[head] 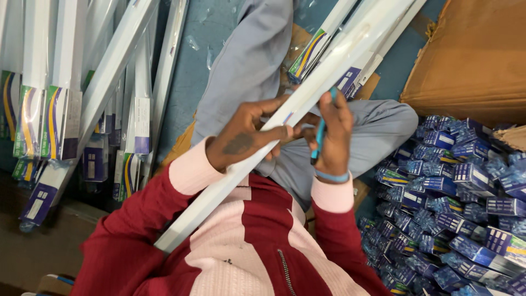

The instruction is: The person sits on the floor and uses a utility knife to cut and remove plastic wrapping from several long white fluorescent tubes. They handle each tube one at a time, slice the packaging, and peel it off before setting the tube aside.

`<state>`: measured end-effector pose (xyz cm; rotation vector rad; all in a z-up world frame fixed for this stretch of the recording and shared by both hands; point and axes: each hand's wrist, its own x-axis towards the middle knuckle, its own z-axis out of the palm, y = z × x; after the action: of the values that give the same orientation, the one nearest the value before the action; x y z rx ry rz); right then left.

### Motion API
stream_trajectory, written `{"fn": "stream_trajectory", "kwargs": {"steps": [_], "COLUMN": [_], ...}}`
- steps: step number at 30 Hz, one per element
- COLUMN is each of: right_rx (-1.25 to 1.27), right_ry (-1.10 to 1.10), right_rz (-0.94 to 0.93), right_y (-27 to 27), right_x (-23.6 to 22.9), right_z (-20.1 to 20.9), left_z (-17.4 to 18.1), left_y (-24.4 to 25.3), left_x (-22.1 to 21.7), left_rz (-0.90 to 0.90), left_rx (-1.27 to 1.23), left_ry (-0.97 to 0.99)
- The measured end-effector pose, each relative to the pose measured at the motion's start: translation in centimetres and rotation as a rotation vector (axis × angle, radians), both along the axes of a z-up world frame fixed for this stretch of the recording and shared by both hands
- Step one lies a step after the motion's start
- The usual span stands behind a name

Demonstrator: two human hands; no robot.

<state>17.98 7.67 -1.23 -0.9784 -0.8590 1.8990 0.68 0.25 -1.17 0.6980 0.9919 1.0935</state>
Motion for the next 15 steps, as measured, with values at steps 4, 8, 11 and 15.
{"fn": "stream_trajectory", "kwargs": {"steps": [4,8,11,15], "right_rx": [0.084,0.120,0.160,0.192], "right_ry": [0.109,0.042,0.002,-0.158], "right_rz": [0.070,-0.014,-0.053,-0.132], "right_y": [0.6,0.3,-0.3,-1.2], "right_x": [-1.2,-2.5,-3.3,-4.1], "right_z": [-1.4,-2.0,-2.3,-2.6], "left_z": [0.1,-0.4,-1.2,-3.0], "left_y": [-0.5,-1.0,-1.6,-2.2], "left_x": [-0.4,-0.7,-0.3,0.7], "left_rz": [0.050,0.184,0.263,0.359], "left_rx": [0.150,0.349,0.328,0.256], "left_ry": [0.259,0.675,0.696,0.753]}}
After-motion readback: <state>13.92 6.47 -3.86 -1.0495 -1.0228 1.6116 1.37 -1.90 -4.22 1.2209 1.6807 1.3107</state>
